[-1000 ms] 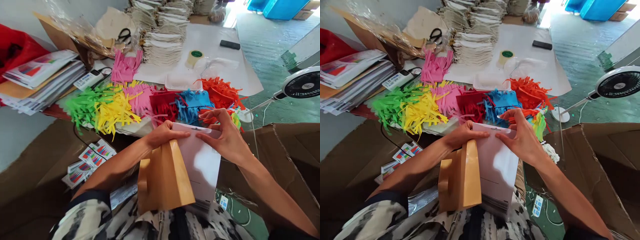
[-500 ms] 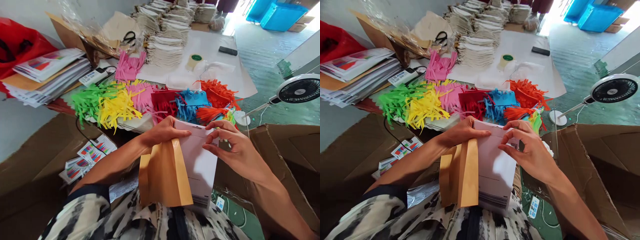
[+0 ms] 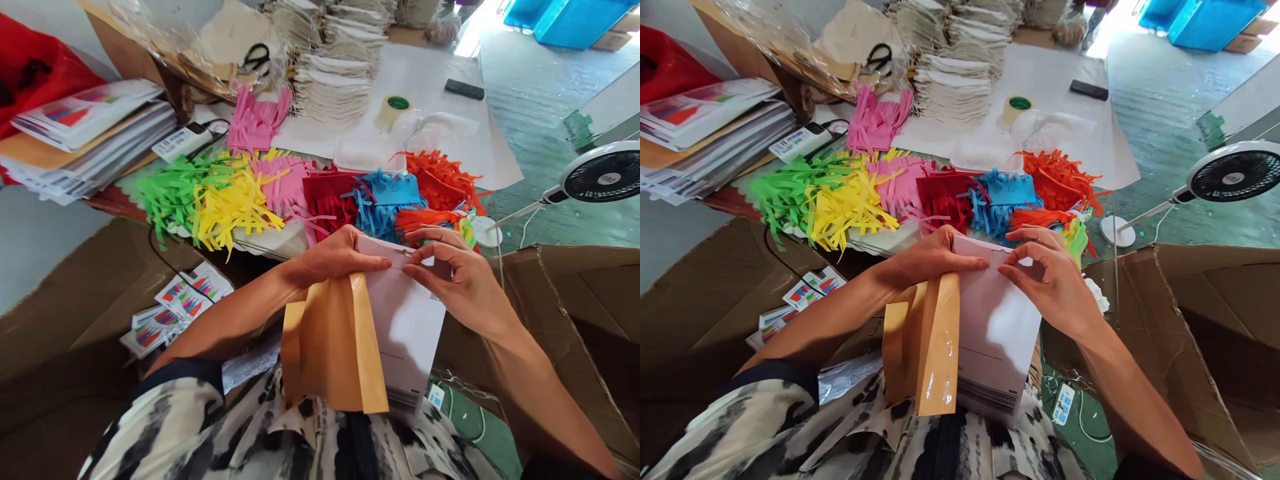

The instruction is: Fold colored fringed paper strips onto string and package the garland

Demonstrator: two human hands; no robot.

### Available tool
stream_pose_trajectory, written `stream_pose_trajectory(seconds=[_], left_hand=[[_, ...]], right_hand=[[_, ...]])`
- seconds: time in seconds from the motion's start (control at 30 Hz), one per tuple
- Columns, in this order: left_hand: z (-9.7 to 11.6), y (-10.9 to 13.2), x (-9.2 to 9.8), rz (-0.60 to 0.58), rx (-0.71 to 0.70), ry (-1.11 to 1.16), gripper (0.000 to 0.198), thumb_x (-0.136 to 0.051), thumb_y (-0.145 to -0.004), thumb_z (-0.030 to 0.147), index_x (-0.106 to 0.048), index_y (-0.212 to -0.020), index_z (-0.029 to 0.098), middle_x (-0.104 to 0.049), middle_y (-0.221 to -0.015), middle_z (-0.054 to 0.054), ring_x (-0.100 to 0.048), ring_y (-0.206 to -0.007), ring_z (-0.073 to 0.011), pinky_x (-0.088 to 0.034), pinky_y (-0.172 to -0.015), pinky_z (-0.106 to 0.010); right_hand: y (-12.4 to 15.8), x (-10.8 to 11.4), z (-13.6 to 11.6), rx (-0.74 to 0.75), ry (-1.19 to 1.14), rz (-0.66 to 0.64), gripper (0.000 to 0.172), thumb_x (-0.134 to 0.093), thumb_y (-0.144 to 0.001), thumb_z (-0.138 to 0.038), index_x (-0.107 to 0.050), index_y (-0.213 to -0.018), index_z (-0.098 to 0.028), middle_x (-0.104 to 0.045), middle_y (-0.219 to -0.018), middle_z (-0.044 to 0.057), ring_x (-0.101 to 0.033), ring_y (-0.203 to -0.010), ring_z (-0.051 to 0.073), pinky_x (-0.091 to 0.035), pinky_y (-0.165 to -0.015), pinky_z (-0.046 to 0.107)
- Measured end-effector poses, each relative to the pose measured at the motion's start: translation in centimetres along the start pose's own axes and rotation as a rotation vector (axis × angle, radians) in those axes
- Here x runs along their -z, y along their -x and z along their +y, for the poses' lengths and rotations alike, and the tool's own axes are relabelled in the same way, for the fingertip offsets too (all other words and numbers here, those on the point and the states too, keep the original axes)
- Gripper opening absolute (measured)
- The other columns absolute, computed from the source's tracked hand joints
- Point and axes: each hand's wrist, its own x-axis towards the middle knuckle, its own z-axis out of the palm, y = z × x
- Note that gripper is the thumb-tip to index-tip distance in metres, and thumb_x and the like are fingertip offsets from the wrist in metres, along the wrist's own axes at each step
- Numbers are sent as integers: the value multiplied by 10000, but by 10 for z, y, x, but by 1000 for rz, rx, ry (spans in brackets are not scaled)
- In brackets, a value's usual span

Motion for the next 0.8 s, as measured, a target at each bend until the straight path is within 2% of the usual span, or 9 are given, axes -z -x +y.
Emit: stream_pose_trajectory(seconds=[0.23, 0.33, 0.4, 0.47, 0.5, 0.57, 0.63, 0.7, 0.8], left_hand=[[3, 1, -1, 10, -8, 11, 272, -851, -837, 394, -831, -893, 129, -757, -835, -49, -637, -704, -128, -461, -636, -235], [2, 2, 0, -5, -19, 24, 281, -855, -836, 406, -838, -907, 134, -767, -842, -53, -648, -710, -130, -471, -632, -229], [1, 4, 1, -22, -14, 42, 295, -861, -834, 424, -846, -923, 143, -783, -873, -62, -666, -726, -136, -491, -640, -228], [1, 6, 1, -26, -4, 48, 305, -863, -834, 437, -852, -932, 148, -796, -900, -72, -680, -741, -144, -506, -645, -230], [2, 7, 1, -21, -3, 43, 304, -863, -836, 436, -855, -938, 149, -800, -909, -74, -684, -748, -146, -507, -645, -229], [4, 8, 1, -12, -17, 20, 290, -861, -844, 424, -861, -957, 157, -805, -919, -68, -686, -762, -143, -498, -641, -219], [7, 8, 1, -5, -31, -1, 281, -855, -854, 415, -865, -990, 169, -811, -940, -61, -692, -780, -140, -495, -647, -211], [10, 8, 2, 10, -29, 9, 291, -854, -856, 417, -862, -1022, 178, -817, -969, -63, -703, -793, -143, -511, -662, -214], [10, 10, 6, 50, 7, 40, 316, -879, -827, 431, -854, -1002, 169, -815, -952, -73, -700, -744, -140, -523, -640, -223]], right_hand=[[1, -6, -5, 69, 109, 42, 138, -733, -970, -410, -704, -909, -290, -696, -1289, 62, -590, -1340, 345, -429, -1151, 627], [2, -8, -7, 73, 159, 86, 165, -755, -951, -441, -687, -947, -290, -657, -1365, 83, -571, -1364, 353, -416, -1161, 637], [2, -8, -8, 49, 174, 163, 307, -819, -882, -500, -666, -1051, -294, -604, -1443, 113, -534, -1400, 374, -428, -1151, 636], [1, -7, -7, -3, 152, 216, 528, -868, -807, -567, -627, -1191, -296, -608, -1431, 129, -573, -1343, 375, -498, -1069, 592], [0, -5, -7, -46, 131, 196, 590, -868, -794, -598, -617, -1234, -295, -649, -1364, 120, -630, -1247, 356, -542, -984, 543], [-2, -1, -7, -160, 98, 70, 538, -821, -817, -657, -671, -1173, -283, -736, -1075, 66, -697, -912, 274, -551, -734, 408], [-7, 2, -8, -262, 86, -61, 476, -780, -827, -710, -728, -965, -257, -679, -752, 10, -588, -623, 187, -424, -543, 321], [-14, 4, -9, -302, 89, -87, 515, -764, -814, -748, -709, -797, -237, -566, -592, -16, -462, -514, 141, -314, -478, 295], [-28, 1, -10, -269, 121, -68, 534, -790, -780, -753, -670, -758, -234, -526, -581, -26, -419, -513, 127, -277, -474, 287]])
